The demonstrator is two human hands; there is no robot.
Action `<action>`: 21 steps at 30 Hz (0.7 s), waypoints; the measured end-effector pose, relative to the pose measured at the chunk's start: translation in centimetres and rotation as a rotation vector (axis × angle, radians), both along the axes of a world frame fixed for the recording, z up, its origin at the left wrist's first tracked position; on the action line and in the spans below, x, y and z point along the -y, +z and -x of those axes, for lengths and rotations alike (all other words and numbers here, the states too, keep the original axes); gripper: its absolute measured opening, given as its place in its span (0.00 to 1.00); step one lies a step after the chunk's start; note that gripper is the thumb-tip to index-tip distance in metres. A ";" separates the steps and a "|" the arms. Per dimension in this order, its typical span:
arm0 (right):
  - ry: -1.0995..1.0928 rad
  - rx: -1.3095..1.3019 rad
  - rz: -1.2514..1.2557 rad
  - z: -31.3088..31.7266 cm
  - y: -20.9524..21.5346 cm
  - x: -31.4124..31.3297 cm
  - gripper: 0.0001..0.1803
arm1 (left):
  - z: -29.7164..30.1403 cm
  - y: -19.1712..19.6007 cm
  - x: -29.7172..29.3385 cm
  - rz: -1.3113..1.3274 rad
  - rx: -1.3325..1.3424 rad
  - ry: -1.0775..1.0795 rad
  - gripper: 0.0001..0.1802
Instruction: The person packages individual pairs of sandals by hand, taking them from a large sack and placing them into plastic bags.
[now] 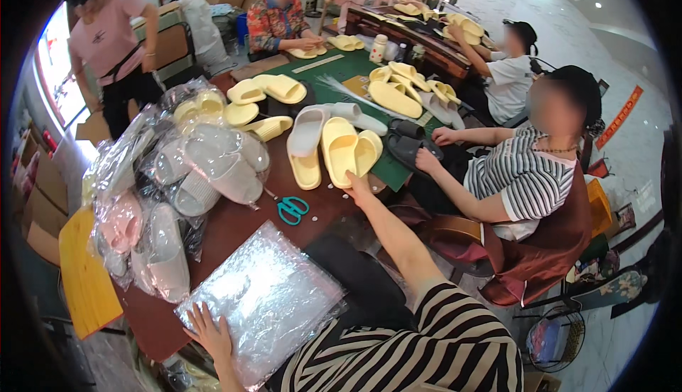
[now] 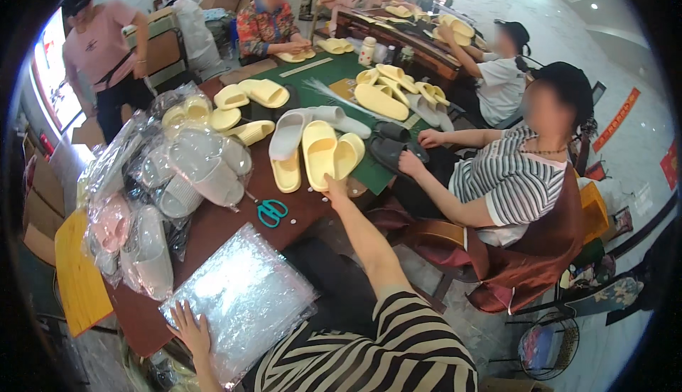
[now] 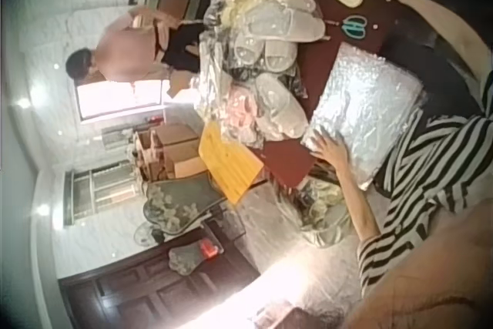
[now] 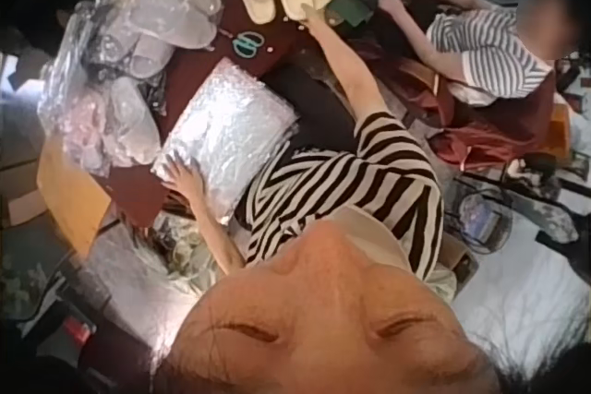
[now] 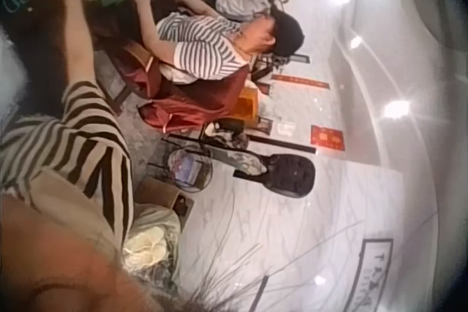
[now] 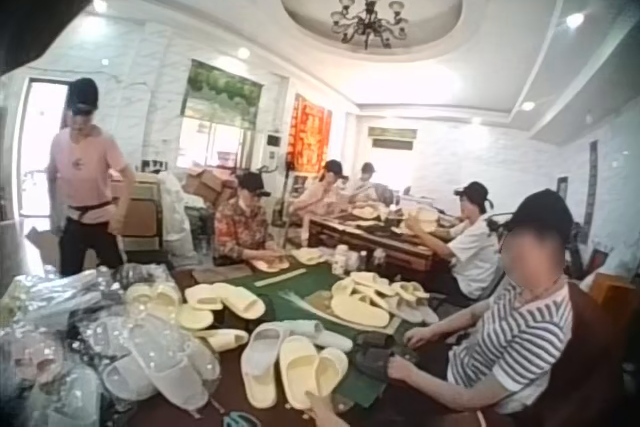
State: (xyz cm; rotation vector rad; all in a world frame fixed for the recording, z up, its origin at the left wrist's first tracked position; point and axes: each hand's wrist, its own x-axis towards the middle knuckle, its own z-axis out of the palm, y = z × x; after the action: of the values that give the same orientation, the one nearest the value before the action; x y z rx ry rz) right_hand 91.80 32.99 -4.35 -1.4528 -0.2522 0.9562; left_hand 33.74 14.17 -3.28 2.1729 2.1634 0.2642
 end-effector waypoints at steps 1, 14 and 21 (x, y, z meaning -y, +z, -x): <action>0.008 0.020 0.097 1.4 0.6 -0.1 0.35 | 0.6 -0.1 0.5 0.010 -0.014 0.034 0.36; 0.142 0.496 0.379 5.2 4.6 1.7 0.21 | 2.7 -0.5 3.1 -0.016 0.017 0.079 0.35; 0.900 0.742 -0.437 17.4 9.7 7.1 0.21 | 2.1 0.5 1.4 -0.077 0.075 0.036 0.35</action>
State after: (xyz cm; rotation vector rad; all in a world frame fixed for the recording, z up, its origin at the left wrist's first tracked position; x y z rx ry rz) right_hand 74.43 25.93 5.32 -1.2087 -1.6571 0.9104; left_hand 31.67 12.75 -2.82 2.1267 2.1885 0.4310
